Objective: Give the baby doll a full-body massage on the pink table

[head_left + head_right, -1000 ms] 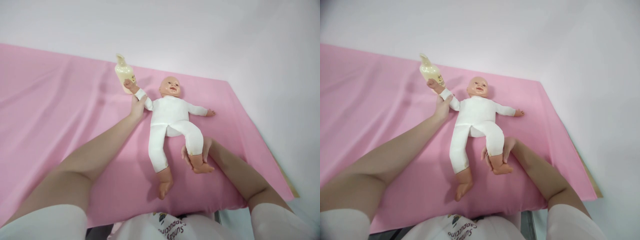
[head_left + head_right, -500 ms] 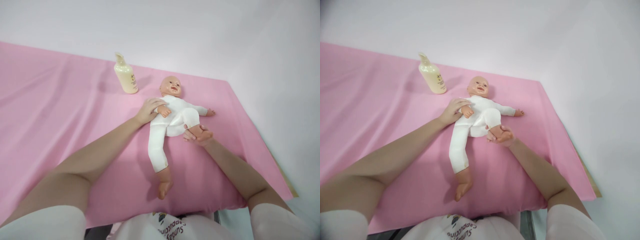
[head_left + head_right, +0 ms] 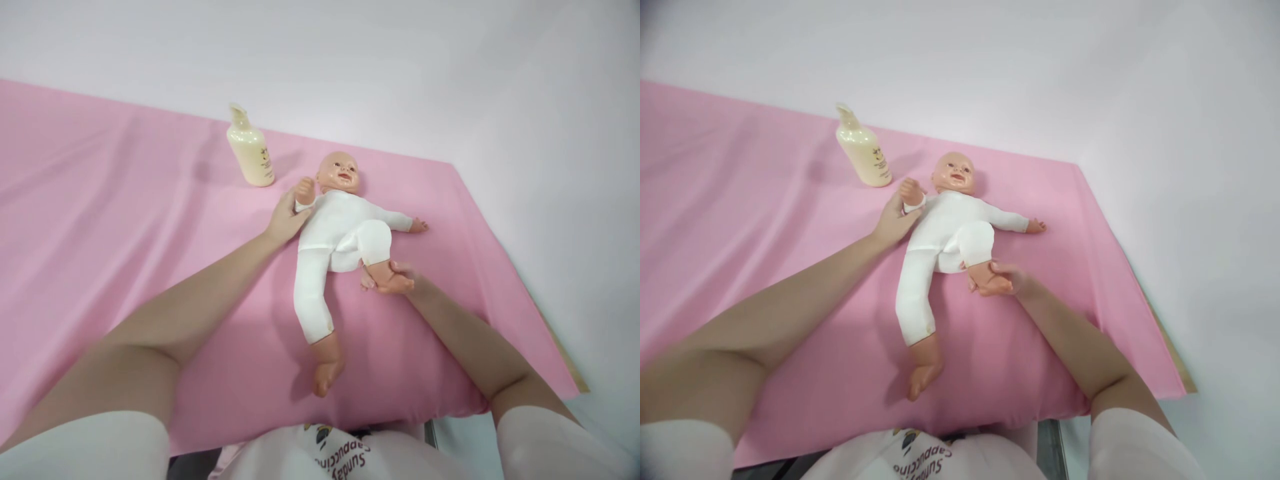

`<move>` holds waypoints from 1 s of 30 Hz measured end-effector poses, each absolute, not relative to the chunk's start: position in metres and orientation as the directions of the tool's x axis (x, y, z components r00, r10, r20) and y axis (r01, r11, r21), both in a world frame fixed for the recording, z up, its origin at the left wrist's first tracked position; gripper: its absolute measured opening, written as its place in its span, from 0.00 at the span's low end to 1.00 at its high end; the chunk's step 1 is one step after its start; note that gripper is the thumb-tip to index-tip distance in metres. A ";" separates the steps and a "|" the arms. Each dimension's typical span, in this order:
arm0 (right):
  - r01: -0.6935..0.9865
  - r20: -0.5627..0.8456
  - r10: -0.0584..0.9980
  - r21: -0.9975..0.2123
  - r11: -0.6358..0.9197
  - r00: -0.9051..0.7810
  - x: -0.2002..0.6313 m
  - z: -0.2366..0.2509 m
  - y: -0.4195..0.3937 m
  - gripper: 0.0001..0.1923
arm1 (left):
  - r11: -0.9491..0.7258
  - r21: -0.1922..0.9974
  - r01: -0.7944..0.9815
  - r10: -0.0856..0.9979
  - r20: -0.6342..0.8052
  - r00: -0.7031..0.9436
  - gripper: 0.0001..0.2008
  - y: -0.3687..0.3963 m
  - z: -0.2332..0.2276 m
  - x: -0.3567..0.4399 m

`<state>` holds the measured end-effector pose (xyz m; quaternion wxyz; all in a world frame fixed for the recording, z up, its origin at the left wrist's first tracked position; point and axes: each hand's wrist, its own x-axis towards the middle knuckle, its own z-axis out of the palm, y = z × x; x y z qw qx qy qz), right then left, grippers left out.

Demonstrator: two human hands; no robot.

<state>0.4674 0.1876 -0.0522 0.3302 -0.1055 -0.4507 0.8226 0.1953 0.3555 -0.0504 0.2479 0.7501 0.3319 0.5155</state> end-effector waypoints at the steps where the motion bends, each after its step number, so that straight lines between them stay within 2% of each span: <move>1: -0.414 0.108 0.597 -0.816 -0.403 -0.795 0.469 -0.054 0.186 0.35 | -0.615 0.764 0.196 0.788 0.584 0.193 0.28 0.358 -0.053 0.196; 3: -0.337 0.071 0.505 -0.822 -0.459 -0.860 0.471 -0.057 0.184 0.38 | -0.538 0.839 0.078 0.842 0.531 0.095 0.29 0.365 -0.059 0.196; 6: -0.227 0.052 0.344 -0.840 -0.492 -0.938 0.471 -0.055 0.185 0.37 | -0.429 0.899 -0.094 0.903 0.425 -0.053 0.24 0.375 -0.063 0.197; 8: -0.128 0.030 0.210 -0.872 -0.473 -0.977 0.470 -0.052 0.188 0.35 | -0.349 0.920 -0.180 0.936 0.330 -0.126 0.20 0.380 -0.062 0.196; 10: -0.044 -0.008 0.123 -0.906 -0.420 -0.992 0.468 -0.048 0.190 0.32 | -0.273 0.929 -0.251 0.956 0.232 -0.179 0.16 0.384 -0.060 0.195; 12: -0.007 -0.041 0.119 -0.927 -0.374 -0.992 0.467 -0.046 0.192 0.30 | -0.233 0.926 -0.296 0.961 0.171 -0.219 0.11 0.385 -0.058 0.194; 16: -0.018 -0.030 0.134 -0.938 -0.345 -0.990 0.466 -0.046 0.192 0.29 | -0.244 0.925 -0.292 0.956 0.179 -0.231 0.10 0.383 -0.053 0.195; 24: -0.010 -0.040 0.105 -0.900 -0.436 -0.994 0.471 -0.057 0.194 0.34 | -0.216 0.916 -0.338 0.968 0.155 -0.198 0.10 0.381 -0.055 0.196; 26: -0.042 -0.008 0.106 -0.884 -0.466 -0.994 0.473 -0.060 0.194 0.34 | -0.264 0.920 -0.291 0.959 0.218 -0.182 0.16 0.381 -0.058 0.196; 30: -0.150 0.109 0.110 -0.847 -0.510 -0.988 0.475 -0.064 0.195 0.34 | -0.496 0.866 -0.070 0.868 0.496 -0.017 0.30 0.367 -0.056 0.197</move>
